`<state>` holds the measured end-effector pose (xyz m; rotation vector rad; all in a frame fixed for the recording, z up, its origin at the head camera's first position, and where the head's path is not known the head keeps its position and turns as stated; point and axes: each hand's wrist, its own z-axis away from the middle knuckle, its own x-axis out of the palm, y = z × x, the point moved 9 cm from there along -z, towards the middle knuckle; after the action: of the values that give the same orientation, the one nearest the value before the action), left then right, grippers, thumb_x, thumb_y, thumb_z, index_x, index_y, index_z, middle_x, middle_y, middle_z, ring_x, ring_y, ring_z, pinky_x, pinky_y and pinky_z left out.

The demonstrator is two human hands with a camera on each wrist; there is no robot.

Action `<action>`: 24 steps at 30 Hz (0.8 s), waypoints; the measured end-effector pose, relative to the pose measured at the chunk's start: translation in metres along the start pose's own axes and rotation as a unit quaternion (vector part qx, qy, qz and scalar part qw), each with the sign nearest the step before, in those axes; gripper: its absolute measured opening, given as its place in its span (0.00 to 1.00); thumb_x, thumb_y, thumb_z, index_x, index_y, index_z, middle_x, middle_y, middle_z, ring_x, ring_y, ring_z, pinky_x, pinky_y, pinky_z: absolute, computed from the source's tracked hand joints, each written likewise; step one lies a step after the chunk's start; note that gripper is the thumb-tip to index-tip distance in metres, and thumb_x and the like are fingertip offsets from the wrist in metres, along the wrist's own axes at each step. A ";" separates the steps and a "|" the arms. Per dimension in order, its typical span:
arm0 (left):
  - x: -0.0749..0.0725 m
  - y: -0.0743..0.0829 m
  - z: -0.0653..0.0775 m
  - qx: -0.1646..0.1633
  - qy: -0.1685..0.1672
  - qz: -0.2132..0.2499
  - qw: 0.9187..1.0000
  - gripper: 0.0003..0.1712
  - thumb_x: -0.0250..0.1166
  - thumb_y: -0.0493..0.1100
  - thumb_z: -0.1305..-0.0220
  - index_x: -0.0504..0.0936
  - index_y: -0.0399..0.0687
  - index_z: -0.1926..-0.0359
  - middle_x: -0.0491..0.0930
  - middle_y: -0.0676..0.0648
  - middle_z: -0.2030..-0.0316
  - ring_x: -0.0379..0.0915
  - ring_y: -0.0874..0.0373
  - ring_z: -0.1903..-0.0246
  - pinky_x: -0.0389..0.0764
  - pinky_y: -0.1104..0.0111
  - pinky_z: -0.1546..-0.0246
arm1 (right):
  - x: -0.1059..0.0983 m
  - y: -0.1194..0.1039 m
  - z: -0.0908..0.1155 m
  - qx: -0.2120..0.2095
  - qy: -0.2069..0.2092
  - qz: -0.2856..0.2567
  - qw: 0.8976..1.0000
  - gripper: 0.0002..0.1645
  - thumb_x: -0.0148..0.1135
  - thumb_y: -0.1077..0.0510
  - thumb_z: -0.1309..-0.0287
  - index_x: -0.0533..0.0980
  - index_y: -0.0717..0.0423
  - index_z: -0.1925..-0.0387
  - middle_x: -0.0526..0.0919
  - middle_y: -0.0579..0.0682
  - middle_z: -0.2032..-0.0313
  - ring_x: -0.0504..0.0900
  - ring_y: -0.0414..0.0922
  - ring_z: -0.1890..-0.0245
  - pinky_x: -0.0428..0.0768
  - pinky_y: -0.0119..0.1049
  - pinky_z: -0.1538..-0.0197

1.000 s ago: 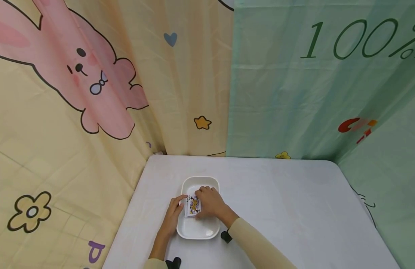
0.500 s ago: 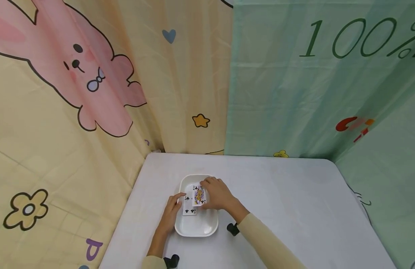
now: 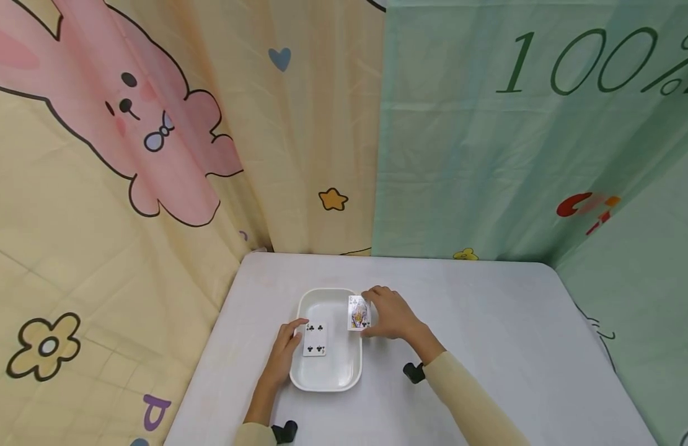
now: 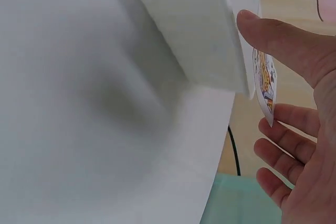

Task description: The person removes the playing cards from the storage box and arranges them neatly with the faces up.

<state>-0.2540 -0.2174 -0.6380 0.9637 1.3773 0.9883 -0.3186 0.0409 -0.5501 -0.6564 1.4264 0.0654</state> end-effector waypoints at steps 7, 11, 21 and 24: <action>0.000 -0.001 0.000 -0.006 -0.005 0.006 1.000 0.21 0.51 0.41 0.22 0.78 0.60 0.35 0.72 0.44 0.45 0.65 0.51 0.40 0.57 0.46 0.27 | -0.001 0.037 0.009 0.038 0.001 0.006 0.999 0.55 0.86 0.38 0.62 0.75 0.53 0.33 0.79 0.53 0.37 0.75 0.54 0.35 0.72 0.54 0.32; 0.000 -0.002 -0.001 -0.009 -0.004 -0.003 1.000 0.21 0.51 0.41 0.22 0.78 0.62 0.35 0.72 0.45 0.46 0.65 0.52 0.42 0.59 0.48 0.29 | 0.003 0.050 0.011 0.048 0.002 -0.001 0.999 0.55 0.85 0.38 0.62 0.74 0.53 0.32 0.78 0.54 0.36 0.75 0.55 0.35 0.72 0.55 0.31; -0.001 -0.003 -0.001 -0.019 0.000 -0.017 1.000 0.21 0.52 0.41 0.22 0.78 0.64 0.36 0.72 0.48 0.50 0.64 0.55 0.50 0.64 0.58 0.39 | 0.022 0.077 0.012 0.058 -0.014 0.008 0.998 0.54 0.85 0.38 0.61 0.74 0.54 0.33 0.78 0.55 0.37 0.74 0.56 0.35 0.72 0.57 0.34; -0.001 -0.003 -0.001 -0.021 -0.001 -0.025 0.999 0.21 0.52 0.41 0.22 0.78 0.65 0.36 0.70 0.49 0.52 0.63 0.55 0.53 0.64 0.61 0.45 | 0.029 0.083 0.013 0.057 -0.024 0.003 0.998 0.53 0.85 0.39 0.60 0.73 0.53 0.33 0.77 0.55 0.36 0.74 0.57 0.35 0.72 0.59 0.35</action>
<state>-0.2548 -0.2194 -0.6405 0.8949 1.3687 0.9745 -0.3371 0.1048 -0.6084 -0.5536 1.3746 0.0051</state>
